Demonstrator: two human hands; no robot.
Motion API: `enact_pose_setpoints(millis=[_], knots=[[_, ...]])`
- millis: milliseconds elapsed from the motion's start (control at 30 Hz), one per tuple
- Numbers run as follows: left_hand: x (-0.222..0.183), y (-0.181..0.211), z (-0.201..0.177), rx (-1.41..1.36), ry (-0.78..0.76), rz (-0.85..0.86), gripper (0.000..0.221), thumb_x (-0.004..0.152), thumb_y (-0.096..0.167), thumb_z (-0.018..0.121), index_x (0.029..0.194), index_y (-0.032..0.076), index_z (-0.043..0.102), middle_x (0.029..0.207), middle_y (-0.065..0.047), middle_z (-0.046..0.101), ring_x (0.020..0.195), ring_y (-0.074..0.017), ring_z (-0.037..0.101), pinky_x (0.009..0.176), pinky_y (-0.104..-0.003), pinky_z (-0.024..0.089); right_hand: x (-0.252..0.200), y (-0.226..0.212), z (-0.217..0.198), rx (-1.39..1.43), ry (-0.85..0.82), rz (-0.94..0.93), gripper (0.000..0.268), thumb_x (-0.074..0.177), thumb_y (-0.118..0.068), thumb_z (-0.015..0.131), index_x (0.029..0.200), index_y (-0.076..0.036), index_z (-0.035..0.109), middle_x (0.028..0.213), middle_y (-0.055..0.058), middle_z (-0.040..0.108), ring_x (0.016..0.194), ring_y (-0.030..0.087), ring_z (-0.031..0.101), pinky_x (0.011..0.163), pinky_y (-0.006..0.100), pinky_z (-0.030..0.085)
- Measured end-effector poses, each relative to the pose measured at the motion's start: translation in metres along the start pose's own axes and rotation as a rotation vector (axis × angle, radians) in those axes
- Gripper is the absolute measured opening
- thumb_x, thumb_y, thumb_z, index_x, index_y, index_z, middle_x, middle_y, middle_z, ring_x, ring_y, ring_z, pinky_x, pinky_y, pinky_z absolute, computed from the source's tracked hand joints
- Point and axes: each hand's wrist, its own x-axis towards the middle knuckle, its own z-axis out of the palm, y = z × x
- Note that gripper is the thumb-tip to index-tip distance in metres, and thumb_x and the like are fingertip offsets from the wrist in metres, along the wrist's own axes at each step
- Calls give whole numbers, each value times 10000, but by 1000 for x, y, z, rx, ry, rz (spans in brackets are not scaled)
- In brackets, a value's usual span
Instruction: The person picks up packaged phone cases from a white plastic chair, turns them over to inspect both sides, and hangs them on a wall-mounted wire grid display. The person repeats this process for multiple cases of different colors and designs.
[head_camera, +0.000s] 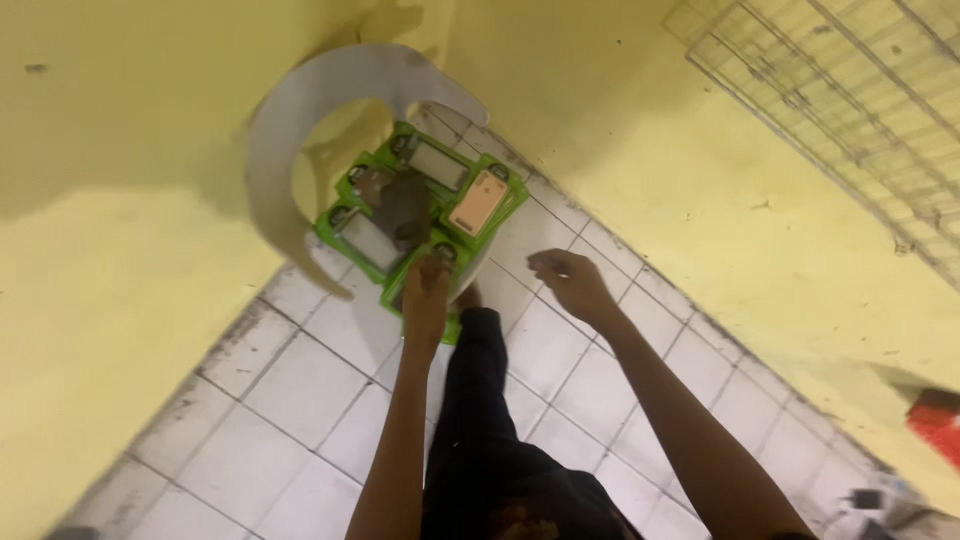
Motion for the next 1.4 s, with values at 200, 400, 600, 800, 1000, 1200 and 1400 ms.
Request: enact_pose_setpoints(millis=[200, 400, 600, 800, 1000, 1200, 1400], knots=[[120, -40, 70, -51, 136, -192, 483, 984, 176, 582, 1432, 37, 466, 1225, -173, 655, 1040, -303, 655, 870, -394, 536, 160, 32, 34, -204, -175, 61, 359, 959, -238, 667, 1279, -78, 678, 1221, 92, 739, 1078, 220, 714, 937, 355, 571], [194, -126, 114, 254, 252, -158, 573, 1007, 208, 642, 1483, -5, 403, 1377, -264, 524, 1191, -396, 558, 986, -496, 475, 296, 93, 92, -439, -68, -444, 548, 886, -194, 725, 1380, -28, 557, 1350, 180, 610, 1246, 361, 594, 1063, 460, 487], [207, -166, 139, 245, 322, -149, 565, 1021, 167, 654, 1490, -5, 392, 1461, -295, 457, 1351, -476, 471, 1099, -554, 421, 364, 107, 136, -795, -192, -277, 832, 767, -348, 865, 1409, 21, 485, 1201, 228, 549, 1095, 406, 543, 902, 593, 401], [206, -112, 127, 64, 454, -266, 566, 939, 64, 633, 1463, 44, 422, 1448, -245, 470, 1334, -441, 509, 1078, -485, 496, 374, 109, 132, -746, -161, -451, 716, 727, -290, 875, 1310, -38, 544, 1135, 200, 543, 1062, 396, 544, 856, 522, 442], [191, -56, 134, 26, 648, -248, 652, 957, 96, 689, 1505, -7, 350, 1472, -250, 454, 1317, -375, 510, 1032, -449, 483, 353, 83, 72, -142, -461, -102, 393, 999, -195, 649, 1332, -8, 556, 1101, 179, 588, 964, 262, 579, 844, 425, 499], [148, -54, 146, -586, 832, -327, 512, 1004, 135, 664, 1460, -20, 490, 1215, -142, 695, 1075, -210, 673, 915, -352, 576, 339, 62, 48, -201, -859, -85, 531, 1062, -370, 577, 1422, 16, 520, 1205, 177, 595, 1047, 239, 564, 875, 402, 482], [77, -64, 156, -673, 1082, -374, 500, 985, 121, 639, 1435, -28, 478, 1226, -168, 670, 1098, -227, 669, 918, -352, 576, 357, 61, 160, -444, -641, -457, 606, 952, -328, 724, 1394, 26, 506, 1251, 193, 607, 1037, 302, 629, 899, 428, 541]])
